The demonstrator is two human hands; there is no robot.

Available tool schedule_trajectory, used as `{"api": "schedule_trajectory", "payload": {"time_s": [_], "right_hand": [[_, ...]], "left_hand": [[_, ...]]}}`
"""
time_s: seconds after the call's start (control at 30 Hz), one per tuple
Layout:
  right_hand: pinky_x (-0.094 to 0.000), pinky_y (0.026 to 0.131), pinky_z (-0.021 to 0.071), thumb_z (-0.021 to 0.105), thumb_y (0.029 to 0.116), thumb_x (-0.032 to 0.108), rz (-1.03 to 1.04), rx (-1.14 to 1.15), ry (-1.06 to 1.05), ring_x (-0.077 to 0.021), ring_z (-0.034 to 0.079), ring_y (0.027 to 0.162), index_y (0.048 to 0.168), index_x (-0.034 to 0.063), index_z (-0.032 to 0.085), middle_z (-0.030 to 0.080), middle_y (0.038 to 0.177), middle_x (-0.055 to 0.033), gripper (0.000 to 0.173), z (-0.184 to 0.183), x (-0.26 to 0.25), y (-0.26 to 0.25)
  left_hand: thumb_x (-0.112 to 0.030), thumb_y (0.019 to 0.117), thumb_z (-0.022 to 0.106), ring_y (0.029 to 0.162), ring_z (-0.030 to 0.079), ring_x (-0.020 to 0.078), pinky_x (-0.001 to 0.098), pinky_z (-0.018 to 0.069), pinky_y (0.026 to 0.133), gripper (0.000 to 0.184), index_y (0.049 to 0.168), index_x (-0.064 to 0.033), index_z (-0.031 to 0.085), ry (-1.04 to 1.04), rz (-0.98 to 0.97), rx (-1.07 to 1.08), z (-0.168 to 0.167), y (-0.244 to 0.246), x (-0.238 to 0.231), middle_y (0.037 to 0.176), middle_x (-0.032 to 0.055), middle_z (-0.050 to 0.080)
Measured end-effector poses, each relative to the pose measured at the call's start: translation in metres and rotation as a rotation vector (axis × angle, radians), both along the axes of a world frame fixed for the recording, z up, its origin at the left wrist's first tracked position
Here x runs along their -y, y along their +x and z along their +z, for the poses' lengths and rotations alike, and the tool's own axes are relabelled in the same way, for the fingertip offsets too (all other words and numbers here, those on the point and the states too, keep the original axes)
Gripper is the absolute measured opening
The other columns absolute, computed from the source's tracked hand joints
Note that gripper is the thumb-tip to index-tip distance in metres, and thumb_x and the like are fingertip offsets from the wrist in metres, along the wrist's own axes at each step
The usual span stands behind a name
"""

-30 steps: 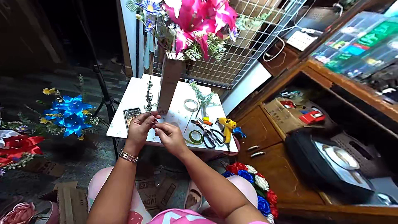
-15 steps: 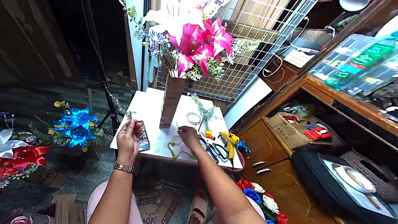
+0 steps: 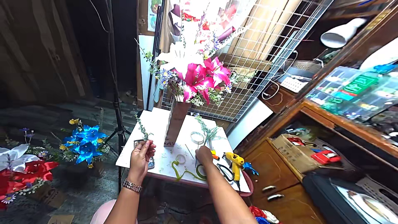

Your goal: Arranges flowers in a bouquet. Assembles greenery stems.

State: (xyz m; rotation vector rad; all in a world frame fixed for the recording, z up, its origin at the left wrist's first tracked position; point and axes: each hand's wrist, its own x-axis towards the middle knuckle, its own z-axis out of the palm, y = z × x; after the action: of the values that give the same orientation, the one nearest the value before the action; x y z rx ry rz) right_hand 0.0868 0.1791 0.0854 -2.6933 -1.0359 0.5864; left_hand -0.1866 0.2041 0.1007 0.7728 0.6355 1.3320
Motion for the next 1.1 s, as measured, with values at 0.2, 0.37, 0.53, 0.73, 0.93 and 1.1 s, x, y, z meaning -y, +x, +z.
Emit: {"api": "schedule_trajectory", "payload": {"time_s": [0.2,0.37,0.53,0.73,0.93,1.1], "right_hand": [[-0.0394,0.073,0.0534,0.054,0.1034,0.015,0.288,-0.169,0.677,-0.0208,0.065,0.077,0.114,-0.0057,0.067,0.070,0.093,-0.0159,0.027,0.020,0.036,-0.033],[-0.0180,0.062,0.0498,0.056,0.0944,0.007,0.924,-0.261,0.995,-0.0029,0.058,0.064,0.108,-0.0074,0.073,0.071,0.080,-0.0099,0.026,0.022,0.069,-0.103],[-0.0155,0.063,0.0477,0.057,0.0948,0.008,0.938,-0.176,1.016,-0.0018,0.056,0.064,0.103,-0.0051,0.076,0.071,0.080,-0.0098,0.024,0.022,0.070,-0.119],[-0.0144,0.069,0.0501,0.058,0.0943,0.007,0.912,-0.198,1.024,-0.0008,0.061,0.070,0.103,-0.0044,0.077,0.073,0.083,-0.0099,0.024,0.025,0.067,-0.122],[-0.0135,0.067,0.0493,0.057,0.0947,0.007,0.848,-0.198,0.998,0.0002,0.061,0.068,0.103,-0.0037,0.077,0.073,0.081,-0.0088,0.024,0.026,0.069,-0.124],[-0.0148,0.066,0.0492,0.057,0.0956,0.008,0.804,-0.189,0.963,-0.0001,0.060,0.067,0.103,-0.0035,0.077,0.072,0.080,-0.0088,0.025,0.031,0.075,-0.128]], "left_hand": [[-0.014,0.1118,0.029,0.076,0.071,0.0117,0.0269,0.0596,0.072,0.037,0.099,-0.0067,0.064,-0.061,-0.124,0.174,0.007,-0.003,0.005,0.082,0.0030,0.072],[-0.022,0.1119,0.033,0.084,0.073,0.0119,0.0274,0.0604,0.079,0.041,0.097,-0.0113,0.069,-0.152,-0.231,0.354,0.006,-0.003,0.009,0.090,0.0027,0.075],[-0.024,0.1115,0.034,0.080,0.072,0.0108,0.0252,0.0605,0.077,0.041,0.096,-0.0126,0.070,-0.148,-0.283,0.403,0.007,-0.004,0.014,0.088,0.0018,0.074],[-0.021,0.1111,0.036,0.081,0.073,0.0114,0.0254,0.0608,0.078,0.039,0.096,-0.0101,0.071,-0.117,-0.300,0.415,0.006,-0.006,0.014,0.088,0.0033,0.074],[-0.016,0.1100,0.039,0.081,0.074,0.0130,0.0270,0.0613,0.079,0.035,0.099,-0.0074,0.071,-0.123,-0.264,0.381,0.007,-0.005,0.013,0.089,0.0053,0.075],[-0.009,0.1089,0.042,0.078,0.073,0.0114,0.0252,0.0611,0.074,0.031,0.100,-0.0050,0.071,-0.028,-0.201,0.239,0.006,-0.001,0.016,0.089,0.0058,0.075]]}}
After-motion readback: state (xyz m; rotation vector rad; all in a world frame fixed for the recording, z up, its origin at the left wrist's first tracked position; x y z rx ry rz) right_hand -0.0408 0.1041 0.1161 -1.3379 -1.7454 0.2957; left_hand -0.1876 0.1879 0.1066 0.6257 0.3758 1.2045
